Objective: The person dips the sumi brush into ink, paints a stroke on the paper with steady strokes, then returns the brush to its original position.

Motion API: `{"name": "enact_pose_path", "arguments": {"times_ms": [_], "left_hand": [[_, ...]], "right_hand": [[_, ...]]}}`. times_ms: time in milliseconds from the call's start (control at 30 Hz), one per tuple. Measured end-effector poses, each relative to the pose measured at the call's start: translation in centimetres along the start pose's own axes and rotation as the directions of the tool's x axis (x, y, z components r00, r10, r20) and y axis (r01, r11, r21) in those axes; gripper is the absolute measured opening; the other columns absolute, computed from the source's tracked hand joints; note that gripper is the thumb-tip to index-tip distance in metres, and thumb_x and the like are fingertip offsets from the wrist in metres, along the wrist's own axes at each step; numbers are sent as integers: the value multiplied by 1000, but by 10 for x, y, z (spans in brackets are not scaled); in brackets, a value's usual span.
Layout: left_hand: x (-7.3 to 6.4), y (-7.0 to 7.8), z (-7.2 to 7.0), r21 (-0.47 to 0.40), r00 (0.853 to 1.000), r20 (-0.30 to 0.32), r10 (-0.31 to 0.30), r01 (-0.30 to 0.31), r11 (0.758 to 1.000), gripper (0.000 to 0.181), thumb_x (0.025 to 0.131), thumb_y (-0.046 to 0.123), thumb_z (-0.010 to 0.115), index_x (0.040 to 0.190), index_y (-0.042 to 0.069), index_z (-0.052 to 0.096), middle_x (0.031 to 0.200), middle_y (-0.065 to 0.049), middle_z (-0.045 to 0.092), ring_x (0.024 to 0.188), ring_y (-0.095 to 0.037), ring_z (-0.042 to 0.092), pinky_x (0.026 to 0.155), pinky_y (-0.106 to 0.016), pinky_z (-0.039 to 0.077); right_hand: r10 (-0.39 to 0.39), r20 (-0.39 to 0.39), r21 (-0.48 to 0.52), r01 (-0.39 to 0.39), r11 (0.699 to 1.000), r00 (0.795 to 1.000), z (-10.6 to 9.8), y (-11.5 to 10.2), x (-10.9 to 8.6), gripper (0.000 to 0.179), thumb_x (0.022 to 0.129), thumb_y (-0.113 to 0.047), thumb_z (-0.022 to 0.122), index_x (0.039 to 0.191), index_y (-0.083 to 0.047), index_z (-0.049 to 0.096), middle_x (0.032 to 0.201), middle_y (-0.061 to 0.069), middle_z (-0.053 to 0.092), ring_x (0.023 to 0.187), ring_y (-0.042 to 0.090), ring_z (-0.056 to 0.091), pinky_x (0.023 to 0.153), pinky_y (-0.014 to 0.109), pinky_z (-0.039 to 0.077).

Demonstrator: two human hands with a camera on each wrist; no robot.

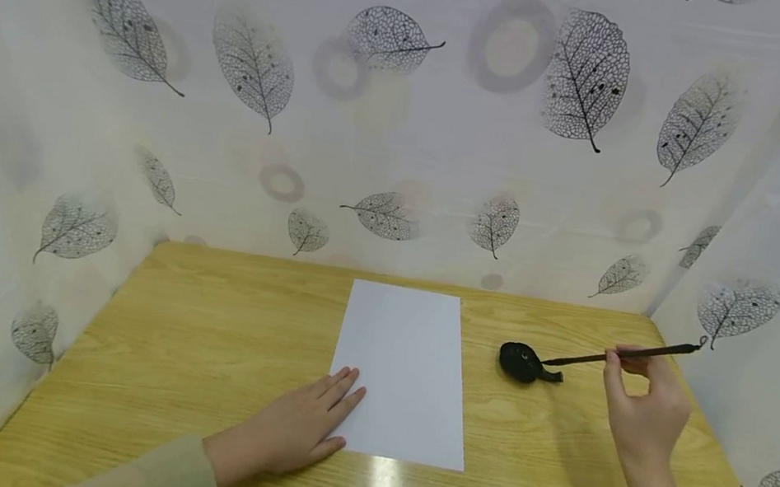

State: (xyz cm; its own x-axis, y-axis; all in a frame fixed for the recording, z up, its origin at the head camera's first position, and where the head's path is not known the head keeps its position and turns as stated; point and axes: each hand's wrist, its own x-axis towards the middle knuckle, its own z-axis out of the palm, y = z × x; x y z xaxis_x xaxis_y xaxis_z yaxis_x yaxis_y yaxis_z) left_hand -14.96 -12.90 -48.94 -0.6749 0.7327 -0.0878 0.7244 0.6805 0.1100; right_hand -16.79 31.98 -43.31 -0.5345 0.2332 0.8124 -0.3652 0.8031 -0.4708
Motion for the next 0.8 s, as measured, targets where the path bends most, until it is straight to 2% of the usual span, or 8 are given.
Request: {"name": "enact_pose_path", "arguments": {"times_ms": [200, 333, 400, 533, 633, 700, 767, 800], "left_hand": [[0, 0, 1, 14, 1000, -6, 1, -1, 1000, 67, 113, 44, 45, 167, 6, 32, 176, -20, 24, 164, -34, 27, 130, -46, 36], [0, 0, 1, 20, 1000, -7, 0, 0, 1000, 67, 113, 44, 45, 167, 6, 32, 176, -20, 25, 164, -33, 27, 130, -46, 36], [0, 0, 1, 19, 1000, -6, 0, 0, 1000, 67, 113, 44, 45, 167, 6, 32, 176, -20, 25, 164, -33, 27, 130, -46, 35], [0, 0, 3, 21, 1000, 0, -4, 4, 1000, 68, 113, 44, 44, 168, 7, 30, 176, -19, 23, 164, -33, 26, 131, -45, 34], [0, 0, 4, 23, 1000, 6, -8, 8, 1000, 68, 113, 45, 44, 168, 7, 30, 177, -19, 22, 165, -33, 24, 132, -45, 32], [0, 0, 5, 21, 1000, 6, -9, 9, 1000, 68, 113, 45, 44, 168, 7, 30, 177, -19, 22, 165, -33, 24, 132, -45, 32], [0, 0, 4, 20, 1000, 0, -5, 5, 1000, 67, 113, 44, 44, 167, 6, 31, 176, -20, 23, 164, -33, 25, 132, -45, 33], [0, 1, 4, 19, 1000, -3, -4, 4, 1000, 67, 113, 44, 44, 167, 6, 31, 176, -21, 23, 164, -34, 26, 131, -45, 33]], "right_hand": [[-19, -19, -24, 18, 1000, 1000, 2, 3, -2, 17, 88, 6, 74, 104, 9, 76, 90, 0, 74, 94, -34, 47, 85, -3, 35], [-33, -50, -7, 33, 999, 998, 0, 4, 0, 18, 86, 10, 75, 104, 11, 75, 98, -23, 68, 95, -32, 49, 85, -1, 35], [-28, -53, 1, 28, 1000, 998, 0, 4, 1, 18, 85, 11, 75, 104, 11, 75, 106, -38, 59, 95, -32, 49, 86, -1, 35], [-20, -51, 15, 21, 1000, 998, 1, 3, 2, 18, 84, 14, 75, 102, 13, 74, 107, -45, 55, 93, -31, 49, 86, -1, 35], [-18, -41, 18, 19, 1000, 999, 3, 2, 2, 17, 85, 11, 75, 102, 12, 75, 95, -20, 71, 93, -31, 50, 85, -1, 37], [-14, -25, 10, 14, 1000, 1000, 3, 2, 1, 17, 87, 8, 74, 103, 11, 75, 91, -8, 74, 93, -32, 50, 85, -2, 37], [-12, -8, -2, 12, 1000, 1000, 2, 2, 0, 17, 89, 5, 74, 105, 10, 75, 91, -3, 74, 93, -33, 49, 86, -2, 36], [-13, -2, -8, 13, 1000, 1000, 2, 1, 0, 17, 89, 4, 74, 105, 10, 75, 92, -7, 73, 94, -34, 48, 86, -3, 36]]}}
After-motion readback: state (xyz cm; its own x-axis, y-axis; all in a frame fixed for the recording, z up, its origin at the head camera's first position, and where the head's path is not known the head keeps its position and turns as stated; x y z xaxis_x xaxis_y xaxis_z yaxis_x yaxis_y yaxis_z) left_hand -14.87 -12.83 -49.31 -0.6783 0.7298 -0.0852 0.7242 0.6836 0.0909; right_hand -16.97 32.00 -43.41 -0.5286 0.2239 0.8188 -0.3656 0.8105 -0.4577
